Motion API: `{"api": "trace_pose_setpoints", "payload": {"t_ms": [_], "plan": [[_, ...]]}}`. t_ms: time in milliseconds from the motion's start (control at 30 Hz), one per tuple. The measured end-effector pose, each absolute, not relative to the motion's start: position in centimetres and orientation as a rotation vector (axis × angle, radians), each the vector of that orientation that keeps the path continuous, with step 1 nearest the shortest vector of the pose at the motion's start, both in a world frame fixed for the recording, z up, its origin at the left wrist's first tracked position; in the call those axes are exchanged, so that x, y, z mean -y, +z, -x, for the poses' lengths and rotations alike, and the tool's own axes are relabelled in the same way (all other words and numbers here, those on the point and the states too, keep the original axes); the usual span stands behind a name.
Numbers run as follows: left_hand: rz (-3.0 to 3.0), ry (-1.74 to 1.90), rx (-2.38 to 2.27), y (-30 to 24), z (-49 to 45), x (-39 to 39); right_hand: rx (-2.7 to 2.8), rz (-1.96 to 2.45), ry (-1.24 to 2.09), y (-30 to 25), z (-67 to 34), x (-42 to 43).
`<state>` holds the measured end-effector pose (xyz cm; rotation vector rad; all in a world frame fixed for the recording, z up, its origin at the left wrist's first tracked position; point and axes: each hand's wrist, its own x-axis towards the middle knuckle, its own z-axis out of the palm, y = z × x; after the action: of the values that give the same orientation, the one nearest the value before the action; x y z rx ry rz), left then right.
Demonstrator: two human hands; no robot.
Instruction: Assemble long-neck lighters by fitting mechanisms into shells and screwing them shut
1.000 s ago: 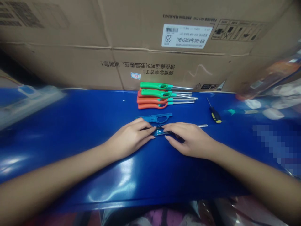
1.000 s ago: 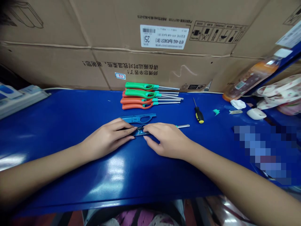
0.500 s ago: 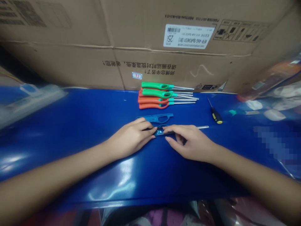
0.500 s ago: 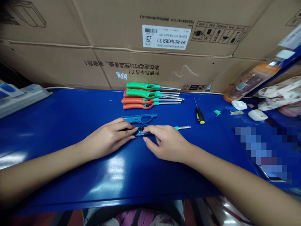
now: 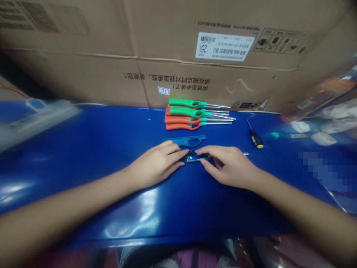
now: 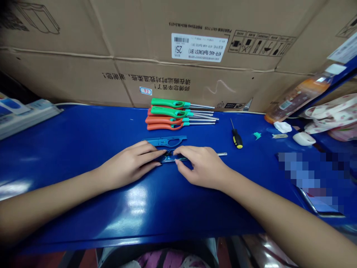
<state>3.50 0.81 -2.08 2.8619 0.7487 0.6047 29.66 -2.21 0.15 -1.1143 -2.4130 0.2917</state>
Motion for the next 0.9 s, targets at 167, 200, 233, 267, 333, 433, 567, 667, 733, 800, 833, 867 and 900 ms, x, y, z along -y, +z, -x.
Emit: {"api": "trace_pose_setpoints", "payload": {"t_ms": [167,200,233,267,333,433,567,667,733,800,833,867,900], "plan": [[-2.894,0.529,-0.722,-1.6,-3.4,-0.8,2.602,1.028,0.265,0.2,-30.7,1.3],[-2.908,0.522,-0.721,-1.5,-3.4,-0.7,2.650,0.999,0.247,0.2,-30.9,1.2],[-2.919,0.513,-0.722,-1.4,-3.5,-0.6,2.689,0.971,0.229,0.2,-31.0,1.1],[-2.925,0.507,-0.725,-1.3,-3.5,-0.6,2.717,0.945,0.216,0.2,-31.1,1.1],[-2.915,0.501,-0.724,-1.1,-3.5,-0.5,2.748,0.909,0.222,0.3,-31.2,1.0],[-2.853,0.543,-0.674,-1.2,-3.4,-0.5,2.755,0.866,0.327,0.5,-31.3,1.0],[-2.760,0.615,-0.598,-1.6,-3.3,-0.8,2.692,0.832,0.570,0.9,-31.4,1.0],[-2.715,0.622,-0.575,-1.7,-3.3,-0.9,2.668,0.830,0.638,1.1,-31.4,1.0],[-2.720,0.637,-0.551,-1.7,-3.3,-0.9,2.672,0.823,0.647,1.2,-31.5,1.0],[-2.734,0.664,-0.528,-1.6,-3.3,-0.9,2.676,0.830,0.636,1.3,-31.5,1.1],[-2.739,0.678,-0.522,-1.6,-3.3,-0.9,2.677,0.835,0.624,1.3,-31.5,1.1],[-2.743,0.690,-0.518,-1.5,-3.3,-0.8,2.679,0.839,0.610,1.3,-31.5,1.1],[-2.750,0.698,-0.514,-1.5,-3.3,-0.8,2.684,0.839,0.596,1.4,-31.5,1.1]]}}
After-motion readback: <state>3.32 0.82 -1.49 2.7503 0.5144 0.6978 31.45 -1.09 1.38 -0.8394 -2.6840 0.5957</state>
